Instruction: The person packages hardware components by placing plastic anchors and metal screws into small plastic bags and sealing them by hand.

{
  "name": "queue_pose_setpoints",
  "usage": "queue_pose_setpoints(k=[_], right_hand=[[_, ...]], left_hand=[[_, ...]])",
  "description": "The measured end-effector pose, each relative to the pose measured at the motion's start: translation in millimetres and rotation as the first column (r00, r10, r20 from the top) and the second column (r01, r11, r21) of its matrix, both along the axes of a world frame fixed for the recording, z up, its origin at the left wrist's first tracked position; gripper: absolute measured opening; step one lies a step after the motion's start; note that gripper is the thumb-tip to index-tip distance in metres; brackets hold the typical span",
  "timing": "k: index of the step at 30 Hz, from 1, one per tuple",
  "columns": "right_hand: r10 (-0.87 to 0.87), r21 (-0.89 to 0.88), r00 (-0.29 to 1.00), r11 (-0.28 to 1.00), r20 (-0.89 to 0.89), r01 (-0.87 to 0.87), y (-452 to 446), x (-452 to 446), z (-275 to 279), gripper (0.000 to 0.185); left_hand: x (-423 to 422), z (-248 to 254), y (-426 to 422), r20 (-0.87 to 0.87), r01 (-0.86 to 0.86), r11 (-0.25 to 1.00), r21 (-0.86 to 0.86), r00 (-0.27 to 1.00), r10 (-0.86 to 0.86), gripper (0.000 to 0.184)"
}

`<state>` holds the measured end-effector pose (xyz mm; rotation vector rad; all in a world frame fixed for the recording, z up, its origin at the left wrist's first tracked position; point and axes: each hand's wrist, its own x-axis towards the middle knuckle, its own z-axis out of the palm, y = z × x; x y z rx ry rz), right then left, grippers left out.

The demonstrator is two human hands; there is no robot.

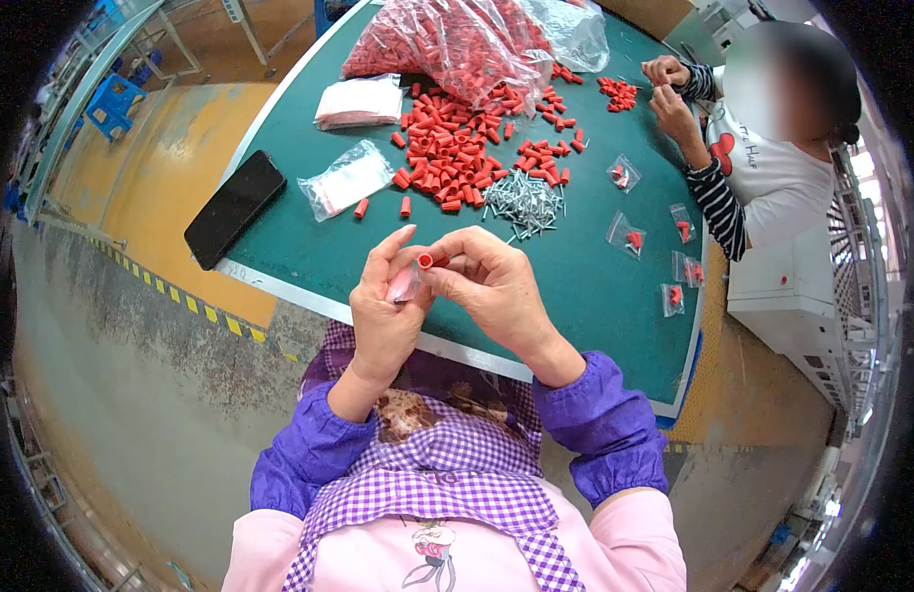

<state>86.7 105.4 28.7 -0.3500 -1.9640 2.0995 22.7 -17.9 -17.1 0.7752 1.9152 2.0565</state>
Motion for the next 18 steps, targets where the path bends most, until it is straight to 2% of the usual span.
queue_pose_setpoints(k=[2,3,8,13,15,17,18], right_hand=[[-0.039,-0.019,0.999,0.999,-0.038,0.038,0,1,1,0.016],[-0.054,-0.036,0.999,0.998,0.006,0.054,2,1,3,0.016],[-0.053,-0.006,0.996,0.999,0.070,0.054,-1,3,3,0.015],[-0.096,-0.085,0.991,0.992,-0.091,0.089,5,6,2,0.016],[-0.127,-0.019,0.989,0.992,-0.072,0.126,7,8,5,0.014],[-0.125,0.359,0.992,0.927,0.016,0.111,10,12,6,0.014],[-0.125,0.360,0.992,0.927,0.017,0.111,9,13,8,0.014]], left_hand=[[0,1,1,-0.039,-0.009,1.000,-0.007,0.999,0.009,0.056],[0,2,1,-0.079,-0.020,1.000,-0.014,0.997,0.019,0.058],[2,1,5,-0.057,-0.018,1.000,-0.026,0.998,0.016,0.060],[1,-1,5,-0.035,0.004,1.000,0.020,0.999,-0.003,0.059],[1,3,6,0.062,0.022,0.999,0.047,0.998,-0.025,0.059],[1,2,6,0.030,0.014,0.999,0.042,0.999,-0.015,0.058],[1,0,6,-0.001,0.009,0.999,0.036,1.000,-0.009,0.057]])
